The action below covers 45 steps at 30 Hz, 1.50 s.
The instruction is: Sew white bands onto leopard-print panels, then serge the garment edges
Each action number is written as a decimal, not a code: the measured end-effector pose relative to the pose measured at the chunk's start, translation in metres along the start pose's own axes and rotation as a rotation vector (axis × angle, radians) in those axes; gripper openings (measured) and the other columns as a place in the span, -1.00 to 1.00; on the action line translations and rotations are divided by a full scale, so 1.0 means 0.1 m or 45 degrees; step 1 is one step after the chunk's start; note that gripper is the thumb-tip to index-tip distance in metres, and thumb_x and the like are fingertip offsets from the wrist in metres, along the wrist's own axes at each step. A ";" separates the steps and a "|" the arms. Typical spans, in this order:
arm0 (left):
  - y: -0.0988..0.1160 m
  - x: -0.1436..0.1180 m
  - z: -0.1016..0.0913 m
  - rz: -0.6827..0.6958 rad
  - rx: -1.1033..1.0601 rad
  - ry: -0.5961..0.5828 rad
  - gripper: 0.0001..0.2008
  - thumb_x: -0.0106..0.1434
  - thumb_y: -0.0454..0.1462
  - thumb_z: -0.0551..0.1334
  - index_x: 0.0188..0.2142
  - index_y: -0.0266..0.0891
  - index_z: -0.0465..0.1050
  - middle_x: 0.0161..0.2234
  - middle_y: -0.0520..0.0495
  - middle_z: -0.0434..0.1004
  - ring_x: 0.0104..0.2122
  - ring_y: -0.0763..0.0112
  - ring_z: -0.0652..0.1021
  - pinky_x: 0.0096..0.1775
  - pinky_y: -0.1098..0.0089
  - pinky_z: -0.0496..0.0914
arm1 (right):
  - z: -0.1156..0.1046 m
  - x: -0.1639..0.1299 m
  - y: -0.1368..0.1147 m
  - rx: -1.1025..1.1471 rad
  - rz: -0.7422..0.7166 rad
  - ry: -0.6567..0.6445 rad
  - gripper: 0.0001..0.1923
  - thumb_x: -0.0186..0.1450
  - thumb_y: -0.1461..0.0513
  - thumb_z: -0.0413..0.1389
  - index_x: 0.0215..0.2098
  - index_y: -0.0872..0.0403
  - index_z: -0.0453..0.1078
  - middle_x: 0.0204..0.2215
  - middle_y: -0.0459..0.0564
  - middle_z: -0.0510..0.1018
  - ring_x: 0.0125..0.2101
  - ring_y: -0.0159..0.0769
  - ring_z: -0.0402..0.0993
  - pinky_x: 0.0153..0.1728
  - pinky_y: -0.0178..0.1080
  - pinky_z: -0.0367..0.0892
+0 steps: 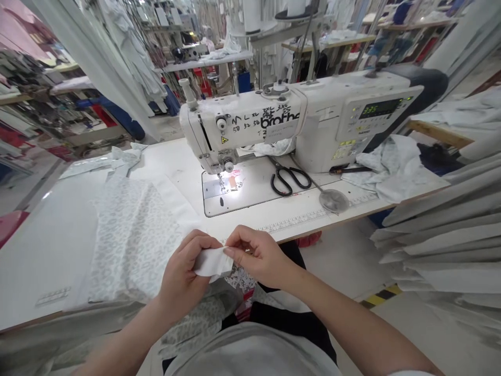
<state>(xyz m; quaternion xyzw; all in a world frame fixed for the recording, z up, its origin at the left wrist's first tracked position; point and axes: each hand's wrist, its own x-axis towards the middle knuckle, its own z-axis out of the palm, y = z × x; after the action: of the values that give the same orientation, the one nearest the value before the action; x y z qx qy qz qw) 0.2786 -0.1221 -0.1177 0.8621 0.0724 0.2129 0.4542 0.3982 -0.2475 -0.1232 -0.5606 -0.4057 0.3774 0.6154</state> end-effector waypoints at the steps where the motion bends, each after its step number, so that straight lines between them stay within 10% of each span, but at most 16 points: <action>1: 0.03 -0.02 0.00 -0.113 -0.193 -0.078 -0.91 0.16 -0.40 0.12 -0.32 -0.21 0.29 -0.41 0.01 0.31 -0.44 0.49 0.35 -0.44 0.48 0.25 | 0.01 -0.01 0.03 0.117 -0.009 -0.041 -0.87 0.23 0.20 0.10 -0.41 0.10 0.27 -0.54 -0.14 0.29 -0.52 -0.44 0.22 -0.49 -0.35 0.17; 5: 0.09 -0.13 0.04 -0.400 -0.942 -0.437 -0.92 0.21 -0.28 0.14 -0.31 -0.21 0.24 -0.49 0.06 0.25 -0.57 0.60 0.27 -0.55 0.55 0.18 | 0.06 -0.05 0.17 0.613 0.103 -0.213 -0.67 0.05 0.20 0.27 -0.54 0.10 0.16 -0.53 -0.17 0.29 -0.54 -0.49 0.16 -0.54 -0.39 0.10; 9: 0.09 -0.20 0.08 -0.309 -0.894 -0.527 -0.90 0.19 -0.34 0.15 -0.26 -0.24 0.36 -0.40 -0.03 0.31 -0.46 0.55 0.35 -0.42 0.51 0.27 | 0.08 -0.07 0.30 0.616 0.386 -0.308 -0.60 -0.13 0.25 0.35 -0.52 0.11 0.19 -0.55 -0.19 0.31 -0.53 -0.48 0.19 -0.53 -0.42 0.11; 19: -0.21 0.02 -0.01 -0.206 -0.248 0.245 -0.82 0.06 -0.47 0.16 -0.35 -0.21 0.38 -0.40 0.04 0.39 -0.40 0.50 0.39 -0.36 0.50 0.26 | 0.43 -0.14 0.36 0.414 0.129 0.166 -0.68 0.24 0.01 0.06 -0.43 0.11 0.25 -0.54 -0.15 0.24 -0.50 -0.44 0.14 -0.45 -0.36 0.11; 25: -0.19 -0.14 -0.04 -0.528 -1.025 -0.287 -0.91 0.09 -0.27 0.25 -0.43 -0.25 0.39 -0.50 0.04 0.30 -0.51 0.54 0.31 -0.44 0.49 0.21 | 0.30 -0.03 0.33 -0.459 -0.193 0.645 -0.62 0.34 0.13 -0.14 -0.60 0.06 -0.05 -0.67 -0.21 0.02 -0.64 -0.45 -0.03 -0.60 -0.36 -0.06; 28: -0.11 -0.30 0.00 -0.598 -1.420 -0.479 -0.73 0.09 -0.13 0.26 -0.55 -0.31 0.36 -0.53 0.02 0.19 -0.52 0.54 0.26 -0.43 0.48 0.18 | 0.25 0.04 0.54 -0.912 -0.314 0.566 -0.63 0.31 0.19 -0.12 -0.63 0.06 -0.08 -0.71 -0.21 0.02 -0.67 -0.45 -0.02 -0.60 -0.33 -0.10; 33: -0.16 -0.43 0.02 -0.811 -1.602 -0.429 -0.68 0.10 -0.10 0.26 -0.53 -0.35 0.38 -0.56 0.00 0.21 -0.55 0.56 0.26 -0.48 0.51 0.17 | 0.25 -0.08 0.51 -0.900 -0.299 0.411 -0.74 0.32 0.23 -0.10 -0.54 0.08 0.14 -0.62 -0.15 0.22 -0.58 -0.41 0.16 -0.54 -0.34 0.06; 40: -0.18 -0.39 -0.01 -0.801 -1.510 -0.454 -0.70 0.10 -0.11 0.26 -0.24 -0.23 0.41 -0.49 0.03 0.34 -0.55 0.58 0.35 -0.49 0.55 0.24 | 0.25 -0.30 -0.02 -0.710 -0.711 -0.054 -0.84 0.29 0.28 -0.01 -0.15 0.03 0.29 -0.14 0.05 0.36 -0.14 -0.22 0.30 -0.17 -0.17 0.28; 43: -0.20 -0.31 -0.24 -0.687 -1.000 -0.858 -0.62 -0.01 -0.01 0.29 -0.30 -0.24 0.45 -0.49 -0.02 0.40 -0.56 0.48 0.39 -0.52 0.50 0.25 | 0.25 -0.30 -0.18 -0.701 -0.529 0.234 -0.86 0.33 0.31 -0.11 -0.23 0.02 0.26 -0.33 -0.02 0.42 -0.35 -0.31 0.35 -0.37 -0.28 0.29; 45: -0.26 -0.34 -0.51 -0.715 -0.393 -0.839 -0.70 -0.09 -0.05 0.34 -0.48 -0.24 0.47 -0.56 -0.03 0.41 -0.57 0.40 0.41 -0.55 0.46 0.24 | 0.20 -0.30 -0.24 -0.702 -0.450 0.560 -0.91 0.34 0.26 -0.09 -0.27 0.01 0.24 -0.43 -0.05 0.39 -0.48 -0.34 0.31 -0.51 -0.31 0.22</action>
<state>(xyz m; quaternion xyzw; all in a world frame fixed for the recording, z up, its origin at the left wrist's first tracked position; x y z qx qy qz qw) 0.2275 -0.0795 -0.1232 0.7529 0.1224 -0.1958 0.6163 0.3686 -0.2694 -0.1010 -0.6938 -0.4407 0.0132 0.5694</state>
